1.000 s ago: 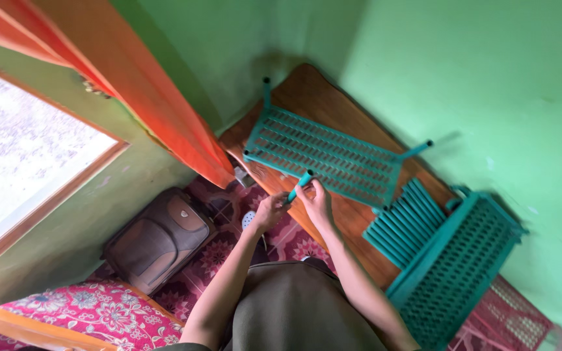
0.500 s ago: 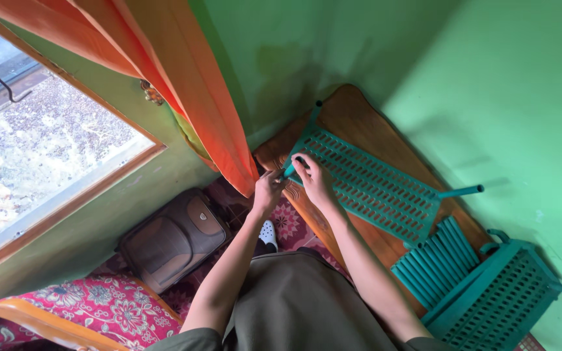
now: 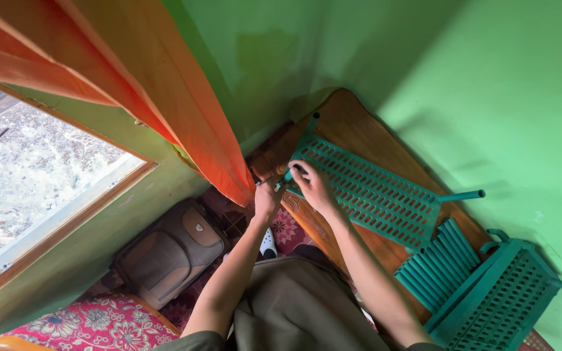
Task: The person assembles a green plastic stool by inserting cylindrical legs into the perforated seat. They repeatedly pick up legs, align them with the seat holes, and press them in, then flip the seat to continue inserting remaining legs.
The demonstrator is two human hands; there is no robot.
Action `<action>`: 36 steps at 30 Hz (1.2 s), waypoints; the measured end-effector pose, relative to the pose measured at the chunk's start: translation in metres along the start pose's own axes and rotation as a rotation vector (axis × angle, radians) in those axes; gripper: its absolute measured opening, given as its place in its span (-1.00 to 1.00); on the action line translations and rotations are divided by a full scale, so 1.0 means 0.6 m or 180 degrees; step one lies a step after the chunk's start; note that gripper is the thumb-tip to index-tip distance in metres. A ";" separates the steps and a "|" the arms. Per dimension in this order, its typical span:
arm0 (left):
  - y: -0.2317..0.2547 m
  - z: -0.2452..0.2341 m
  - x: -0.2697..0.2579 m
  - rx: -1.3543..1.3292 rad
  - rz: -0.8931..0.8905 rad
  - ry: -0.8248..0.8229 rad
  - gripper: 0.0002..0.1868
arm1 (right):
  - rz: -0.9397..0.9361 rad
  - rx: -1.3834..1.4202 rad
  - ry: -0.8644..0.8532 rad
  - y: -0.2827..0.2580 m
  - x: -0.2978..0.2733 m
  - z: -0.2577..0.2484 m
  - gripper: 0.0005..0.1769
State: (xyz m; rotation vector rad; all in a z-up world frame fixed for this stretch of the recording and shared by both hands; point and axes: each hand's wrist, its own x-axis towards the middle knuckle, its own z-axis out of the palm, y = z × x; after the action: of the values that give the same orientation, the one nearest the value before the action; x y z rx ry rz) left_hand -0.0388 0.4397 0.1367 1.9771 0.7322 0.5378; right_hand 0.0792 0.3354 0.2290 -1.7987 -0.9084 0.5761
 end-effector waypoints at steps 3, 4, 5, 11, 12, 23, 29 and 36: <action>0.005 -0.001 -0.001 0.0022 0.0051 0.0064 -0.63 | -0.0011 0.0022 -0.0150 -0.006 0.003 0.003 -0.62; 0.008 -0.001 -0.002 0.0067 0.0073 0.0079 -0.64 | 0.0075 0.0006 -0.0159 -0.009 0.004 0.005 -0.63; 0.011 -0.002 -0.003 0.0114 0.0096 0.0097 -0.66 | 0.0158 -0.0009 -0.0168 -0.012 0.005 0.007 -0.63; 0.013 0.007 0.002 0.0425 0.0352 0.0322 -0.63 | 0.0010 0.0261 -0.0114 -0.007 0.010 0.022 -0.68; 0.009 0.008 0.005 0.0381 0.0368 0.0299 -0.63 | 0.0026 0.0294 -0.0118 -0.002 0.012 0.023 -0.68; -0.037 0.039 0.007 0.0502 0.0339 0.0235 -0.73 | 0.0218 0.1192 -0.0641 0.043 0.003 0.013 -0.70; -0.051 0.057 -0.003 0.0607 0.0210 0.0169 -0.73 | 0.0386 0.1492 -0.0645 0.040 0.002 0.011 -0.69; -0.041 0.050 0.012 0.0601 0.0054 0.0087 -0.76 | 0.0053 0.1157 -0.0500 0.056 -0.008 0.023 -0.67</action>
State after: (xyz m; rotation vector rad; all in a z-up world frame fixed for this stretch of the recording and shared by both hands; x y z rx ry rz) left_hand -0.0217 0.4358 0.1016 2.1559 0.8087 0.5226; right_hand 0.0771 0.3316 0.1926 -1.4495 -0.8324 0.8451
